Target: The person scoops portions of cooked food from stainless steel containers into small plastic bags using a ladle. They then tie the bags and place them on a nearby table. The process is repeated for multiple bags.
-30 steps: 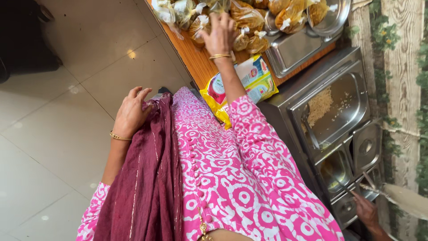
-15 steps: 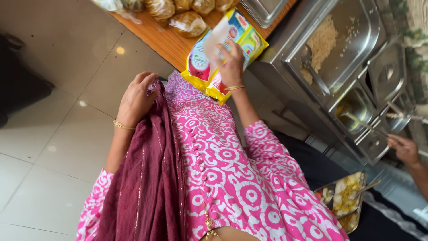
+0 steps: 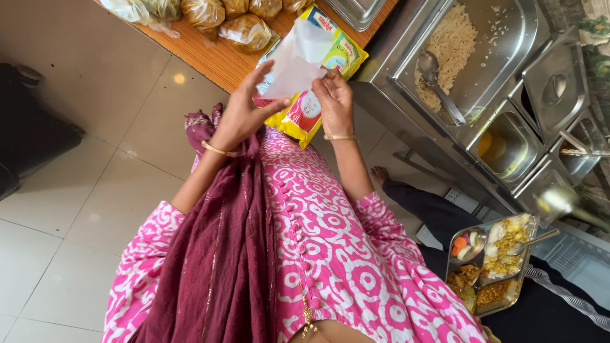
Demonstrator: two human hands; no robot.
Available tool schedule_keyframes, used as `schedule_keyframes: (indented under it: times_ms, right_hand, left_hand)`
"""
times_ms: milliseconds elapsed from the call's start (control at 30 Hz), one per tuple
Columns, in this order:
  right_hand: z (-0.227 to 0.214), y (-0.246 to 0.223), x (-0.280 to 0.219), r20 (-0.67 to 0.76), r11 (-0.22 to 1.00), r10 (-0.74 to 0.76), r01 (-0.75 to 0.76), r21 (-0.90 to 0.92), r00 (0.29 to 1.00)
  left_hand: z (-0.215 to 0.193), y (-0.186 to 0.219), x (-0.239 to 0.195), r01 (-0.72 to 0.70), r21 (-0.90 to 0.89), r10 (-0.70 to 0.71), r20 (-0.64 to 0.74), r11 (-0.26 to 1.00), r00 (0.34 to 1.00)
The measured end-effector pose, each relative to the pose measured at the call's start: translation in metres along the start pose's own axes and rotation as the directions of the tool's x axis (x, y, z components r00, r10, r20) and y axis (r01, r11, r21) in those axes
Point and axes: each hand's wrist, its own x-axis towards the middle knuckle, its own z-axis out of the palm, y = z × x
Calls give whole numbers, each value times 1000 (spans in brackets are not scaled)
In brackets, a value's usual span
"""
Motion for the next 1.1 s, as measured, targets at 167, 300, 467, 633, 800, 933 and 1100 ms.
schedule_keyframes:
  times_ms: [167,300,467,633,800,933,1100]
  right_hand:
    - [-13,-17,-10,-9,999,-33,33,14,999]
    - [-7,-36,-21,-7,978,-113,110,-175,994]
    - [24,-65,-57,13,863,-221,202,-463,975]
    - [23,-68,-80,-140,968,-175,144,-207,975]
    - [29,-80,-98,-401,896,-425,316,-312,811]
    - [61,-95,-127,-106,291,-754,186,-938,648]
    - [77,-81,-151,-225,280,-659,-43,-959,718]
  left_hand:
    - [25,3,2,237,-402,-193,146,885,970]
    - [34,12,-4,258,-251,-227,148,933,963]
    - [56,32,2,183,-167,-152,179,969,972]
    - [69,39,4,61,-84,-28,349,995,937]
    - [62,47,6,60,-92,-26,334,994,942]
    - [58,63,7,-274,158,169,478,949,862]
    - [58,77,-3,-542,276,323,563,794,761]
